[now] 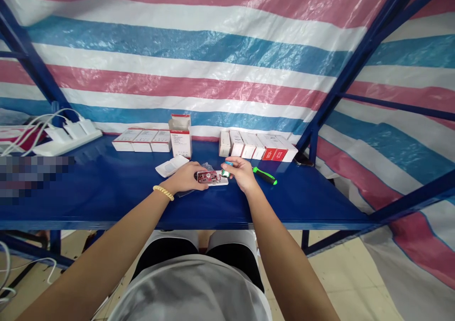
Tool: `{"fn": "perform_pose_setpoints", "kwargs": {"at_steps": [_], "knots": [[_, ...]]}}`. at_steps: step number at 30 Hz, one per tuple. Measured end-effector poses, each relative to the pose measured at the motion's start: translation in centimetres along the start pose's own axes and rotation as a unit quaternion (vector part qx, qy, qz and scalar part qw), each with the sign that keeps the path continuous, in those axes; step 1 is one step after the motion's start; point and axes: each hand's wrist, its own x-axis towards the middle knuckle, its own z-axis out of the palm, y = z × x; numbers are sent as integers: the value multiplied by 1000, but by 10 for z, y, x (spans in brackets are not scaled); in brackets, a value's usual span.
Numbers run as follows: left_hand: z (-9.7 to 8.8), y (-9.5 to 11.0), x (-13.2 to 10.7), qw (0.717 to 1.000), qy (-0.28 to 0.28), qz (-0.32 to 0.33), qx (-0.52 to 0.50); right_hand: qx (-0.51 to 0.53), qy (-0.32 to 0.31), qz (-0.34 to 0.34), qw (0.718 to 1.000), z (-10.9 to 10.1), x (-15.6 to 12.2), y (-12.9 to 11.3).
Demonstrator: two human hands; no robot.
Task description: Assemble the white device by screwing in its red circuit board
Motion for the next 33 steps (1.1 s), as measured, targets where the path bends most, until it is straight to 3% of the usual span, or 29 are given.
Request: {"fn": "perform_pose_setpoints", "kwargs": {"at_steps": [6,14,22,29,33], "knots": [[4,-4,2,1000,8,-12,-1,120,28,-14,992,-5,2,-7],[5,-2,4,997,9,-34,-71,92,6,64,994,-4,0,-4],[3,3,1,994,-5,-14,-106,117,-16,42,992,-1,-3,-7],[7,3,2,988,80,45,-124,118,-32,29,992,0,-5,-8],[8,1,1,989,93,44,-104,74,-35,59,995,1,-5,-7]]}}
